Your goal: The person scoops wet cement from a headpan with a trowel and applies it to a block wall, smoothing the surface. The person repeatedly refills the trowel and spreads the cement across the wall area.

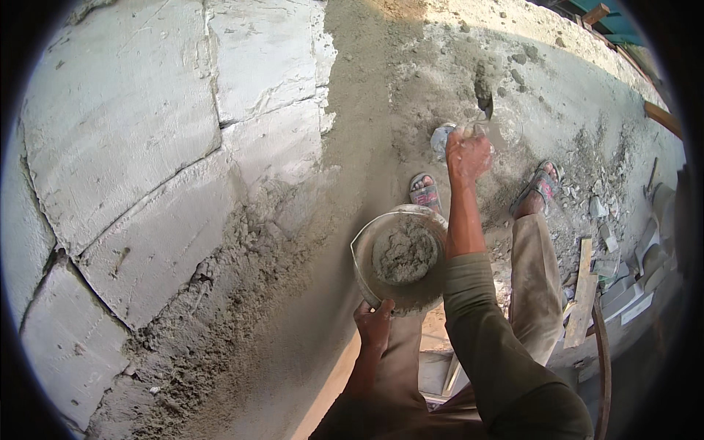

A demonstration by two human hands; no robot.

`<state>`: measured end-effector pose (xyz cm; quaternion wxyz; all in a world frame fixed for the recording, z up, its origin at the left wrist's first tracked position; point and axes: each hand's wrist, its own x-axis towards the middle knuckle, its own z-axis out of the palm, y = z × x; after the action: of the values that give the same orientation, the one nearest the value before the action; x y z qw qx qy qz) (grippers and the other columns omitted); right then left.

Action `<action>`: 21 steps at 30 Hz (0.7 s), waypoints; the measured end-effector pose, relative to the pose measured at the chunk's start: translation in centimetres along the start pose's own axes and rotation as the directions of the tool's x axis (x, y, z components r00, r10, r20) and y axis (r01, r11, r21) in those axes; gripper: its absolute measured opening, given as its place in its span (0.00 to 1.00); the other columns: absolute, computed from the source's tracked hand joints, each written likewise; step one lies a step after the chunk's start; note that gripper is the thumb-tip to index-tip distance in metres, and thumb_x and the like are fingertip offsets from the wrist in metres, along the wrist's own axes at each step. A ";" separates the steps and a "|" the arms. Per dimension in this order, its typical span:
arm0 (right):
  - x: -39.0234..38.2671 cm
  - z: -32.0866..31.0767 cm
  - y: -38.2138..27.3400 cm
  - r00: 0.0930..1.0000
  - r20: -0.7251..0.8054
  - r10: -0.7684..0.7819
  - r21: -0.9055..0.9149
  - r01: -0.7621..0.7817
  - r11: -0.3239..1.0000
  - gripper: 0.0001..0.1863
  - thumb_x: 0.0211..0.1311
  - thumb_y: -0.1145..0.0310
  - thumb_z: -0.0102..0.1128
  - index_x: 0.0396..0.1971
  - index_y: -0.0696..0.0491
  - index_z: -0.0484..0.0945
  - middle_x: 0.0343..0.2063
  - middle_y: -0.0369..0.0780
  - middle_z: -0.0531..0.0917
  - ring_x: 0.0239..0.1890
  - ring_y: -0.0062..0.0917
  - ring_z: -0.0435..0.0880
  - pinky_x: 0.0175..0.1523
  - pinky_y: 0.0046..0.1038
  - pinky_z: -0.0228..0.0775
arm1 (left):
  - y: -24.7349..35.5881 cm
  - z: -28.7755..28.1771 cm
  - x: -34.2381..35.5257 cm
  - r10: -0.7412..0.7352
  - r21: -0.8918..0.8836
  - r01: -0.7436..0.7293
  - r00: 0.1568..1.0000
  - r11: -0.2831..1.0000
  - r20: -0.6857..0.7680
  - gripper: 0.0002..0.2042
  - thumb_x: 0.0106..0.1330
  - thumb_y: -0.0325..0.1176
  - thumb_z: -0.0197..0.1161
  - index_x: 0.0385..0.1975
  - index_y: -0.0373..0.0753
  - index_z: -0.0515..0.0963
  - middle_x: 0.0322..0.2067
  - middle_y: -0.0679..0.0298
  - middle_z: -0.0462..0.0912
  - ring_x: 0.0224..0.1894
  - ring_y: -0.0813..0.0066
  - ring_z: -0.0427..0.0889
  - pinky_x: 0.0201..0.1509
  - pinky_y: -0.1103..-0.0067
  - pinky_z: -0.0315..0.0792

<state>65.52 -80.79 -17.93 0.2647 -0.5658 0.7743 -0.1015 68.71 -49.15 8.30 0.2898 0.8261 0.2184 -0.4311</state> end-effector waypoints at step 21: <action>-7.4 -32.7 1.4 0.264 0.934 -0.241 -0.043 0.752 0.658 0.06 0.56 0.67 0.71 0.29 0.53 0.84 0.27 0.45 0.87 0.38 0.43 0.89 0.45 0.43 0.80 | 7.5 7.6 -8.8 0.552 0.338 -0.563 0.822 0.754 0.138 0.07 0.62 0.26 0.72 0.35 0.32 0.83 0.24 0.70 0.83 0.26 0.85 0.77 0.30 0.78 0.73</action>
<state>48.81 -78.10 11.05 0.4191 -0.7997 0.2888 0.3185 64.20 -60.68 14.35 0.2499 0.8859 -0.1257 -0.3701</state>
